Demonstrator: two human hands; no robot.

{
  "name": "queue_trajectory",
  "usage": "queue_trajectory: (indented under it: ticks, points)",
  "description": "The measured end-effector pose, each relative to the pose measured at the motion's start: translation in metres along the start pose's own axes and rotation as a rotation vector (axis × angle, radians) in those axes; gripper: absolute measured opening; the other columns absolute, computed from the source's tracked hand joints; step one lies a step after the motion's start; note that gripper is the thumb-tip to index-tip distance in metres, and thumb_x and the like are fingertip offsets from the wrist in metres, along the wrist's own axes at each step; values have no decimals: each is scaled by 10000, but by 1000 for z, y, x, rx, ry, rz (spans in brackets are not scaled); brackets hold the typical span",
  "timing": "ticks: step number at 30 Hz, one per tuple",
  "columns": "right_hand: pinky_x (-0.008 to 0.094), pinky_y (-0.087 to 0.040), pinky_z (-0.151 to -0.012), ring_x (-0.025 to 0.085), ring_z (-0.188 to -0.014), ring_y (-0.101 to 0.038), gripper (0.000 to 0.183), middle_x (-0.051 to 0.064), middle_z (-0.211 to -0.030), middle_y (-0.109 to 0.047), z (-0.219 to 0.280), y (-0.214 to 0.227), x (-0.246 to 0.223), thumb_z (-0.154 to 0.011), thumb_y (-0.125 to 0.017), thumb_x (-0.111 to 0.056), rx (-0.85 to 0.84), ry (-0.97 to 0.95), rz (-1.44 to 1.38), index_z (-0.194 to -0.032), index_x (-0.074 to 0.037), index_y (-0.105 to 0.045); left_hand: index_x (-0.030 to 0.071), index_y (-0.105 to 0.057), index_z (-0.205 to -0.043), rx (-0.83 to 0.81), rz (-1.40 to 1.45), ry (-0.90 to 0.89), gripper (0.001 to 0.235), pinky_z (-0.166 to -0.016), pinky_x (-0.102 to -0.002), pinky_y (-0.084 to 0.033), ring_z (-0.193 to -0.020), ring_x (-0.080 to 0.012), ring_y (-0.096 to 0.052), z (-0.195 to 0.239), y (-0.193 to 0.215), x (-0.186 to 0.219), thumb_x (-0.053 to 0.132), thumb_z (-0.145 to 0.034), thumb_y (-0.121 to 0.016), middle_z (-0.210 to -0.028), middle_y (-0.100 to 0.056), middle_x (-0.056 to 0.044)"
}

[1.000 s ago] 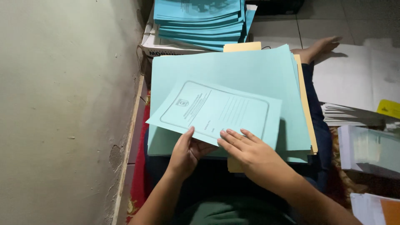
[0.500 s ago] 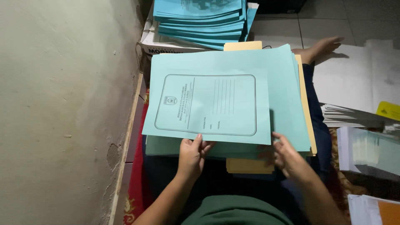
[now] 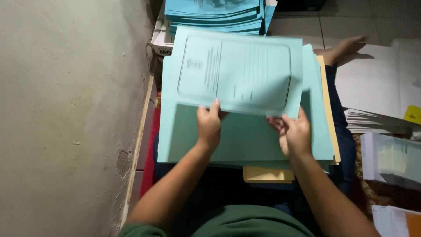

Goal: Sorting and smoothing a stack of light blue paper folders

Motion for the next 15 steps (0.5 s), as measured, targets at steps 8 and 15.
queue_trajectory:
  ticks: [8,15]
  points:
    - [451,-720,-837,419,-931,-776,467,259,-1080,-669,-203,-99,-16,-1016,-427,100,-67,106,-236,-1410,-150,-449,69,-412,-1294,-314,-529,-613,505,-865,-371,-496,-973,-266,-627,-62,-86,91,502,-1080,-263,-1138,-590,-127]
    - [308,-719,-667,385,-885,-818,499,318,-1152,-682,-327,-165,-1,-926,-289,150,-38,83,-69,-1350,-39,-474,104,-669,-1115,-308,-865,-460,347,-787,-428,-498,-816,-335,-694,-59,-95,94,284,-1023,-387,-833,-720,-118]
Point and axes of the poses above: each hand's wrist, its own z-axis away from the middle knuckle, its own y-axis out of the back of the hand, x = y × z, the point moved 2 cm from there along -z, towards the middle knuckle
